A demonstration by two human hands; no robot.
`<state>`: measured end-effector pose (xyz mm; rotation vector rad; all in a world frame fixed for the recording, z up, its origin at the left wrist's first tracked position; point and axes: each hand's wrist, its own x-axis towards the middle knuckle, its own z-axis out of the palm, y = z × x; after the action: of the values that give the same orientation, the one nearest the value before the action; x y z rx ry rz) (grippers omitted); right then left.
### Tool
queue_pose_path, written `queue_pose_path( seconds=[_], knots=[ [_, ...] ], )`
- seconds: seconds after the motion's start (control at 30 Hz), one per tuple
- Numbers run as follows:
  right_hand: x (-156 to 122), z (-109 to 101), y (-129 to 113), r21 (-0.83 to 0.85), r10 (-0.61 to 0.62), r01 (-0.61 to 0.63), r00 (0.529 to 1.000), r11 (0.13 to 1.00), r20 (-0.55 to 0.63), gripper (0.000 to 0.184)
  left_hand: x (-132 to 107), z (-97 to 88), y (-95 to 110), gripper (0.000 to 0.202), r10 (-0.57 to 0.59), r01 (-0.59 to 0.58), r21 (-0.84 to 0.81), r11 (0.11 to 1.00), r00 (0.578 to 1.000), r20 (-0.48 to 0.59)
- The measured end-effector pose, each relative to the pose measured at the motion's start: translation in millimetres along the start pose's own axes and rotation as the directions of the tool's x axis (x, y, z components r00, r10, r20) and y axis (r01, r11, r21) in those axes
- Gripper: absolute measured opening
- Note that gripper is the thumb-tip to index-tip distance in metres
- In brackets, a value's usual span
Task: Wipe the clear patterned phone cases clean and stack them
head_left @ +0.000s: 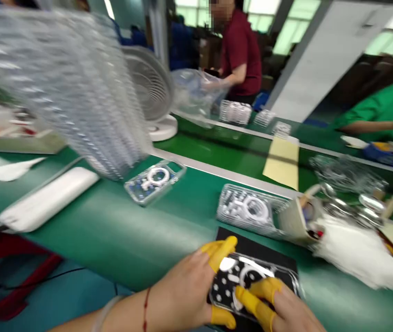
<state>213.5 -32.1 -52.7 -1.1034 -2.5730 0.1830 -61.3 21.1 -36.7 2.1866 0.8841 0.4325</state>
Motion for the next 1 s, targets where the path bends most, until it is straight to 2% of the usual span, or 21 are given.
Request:
queue_pose_path(
  seconds=[0.03, 0.07, 0.13, 0.2, 0.3, 0.43, 0.57, 0.73, 0.9, 1.0],
  knots=[
    [6, -8, -6, -0.022, 0.0, -0.001, 0.999, 1.0, -0.044, 0.032, -2, 0.3, -2, 0.114, 0.005, -0.005, 0.021, 1.0, 1.0, -0.001],
    [15, -14, -11, -0.072, 0.06, -0.068, 0.992, 0.995, -0.113, 0.036, -3, 0.6, -4, 0.115, 0.013, -0.012, 0.04, 0.999, 1.0, -0.006],
    [31, -20, -21, -0.125, 0.082, -0.113, 0.97, 0.986, -0.23, 0.038, -6, 1.4, -7, 0.121, 0.016, -0.014, 0.065, 0.998, 0.999, -0.035],
    [39, -22, -31, -0.086, 0.086, -0.108, 0.971, 0.99, -0.223, 0.035, -6, 2.4, -8, 0.122, 0.025, -0.02, 0.082, 0.996, 0.998, -0.064],
    [37, -23, -42, -0.021, 0.114, -0.119, 0.98, 0.993, -0.163, 0.033, -4, 2.7, -5, 0.113, 0.078, -0.068, 0.114, 0.991, 0.993, -0.084],
    [31, -24, -43, -0.089, 0.152, -0.17, 0.972, 0.981, -0.178, 0.038, -2, 0.4, -1, 0.12, 0.074, -0.062, 0.159, 0.985, 0.994, -0.076],
    [33, -27, -44, -0.039, 0.132, -0.137, 0.986, 0.99, -0.104, 0.033, -2, -1.6, 0, 0.115, 0.074, -0.061, 0.179, 0.982, 0.995, -0.068],
    [34, -25, -45, -0.099, 0.152, -0.17, 0.975, 0.981, -0.161, 0.036, -2, -1.8, 1, 0.11, 0.066, -0.052, 0.193, 0.98, 0.996, -0.065],
    [27, -23, -46, -0.062, 0.141, -0.146, 0.987, 0.987, -0.079, 0.029, -1, 0.1, 1, 0.105, 0.089, -0.07, 0.224, 0.972, 0.993, -0.074],
    [31, -23, -46, -0.114, 0.147, -0.164, 0.978, 0.98, -0.146, 0.034, -1, -0.2, 2, 0.106, 0.115, -0.09, 0.251, 0.964, 0.989, -0.088]
  ],
)
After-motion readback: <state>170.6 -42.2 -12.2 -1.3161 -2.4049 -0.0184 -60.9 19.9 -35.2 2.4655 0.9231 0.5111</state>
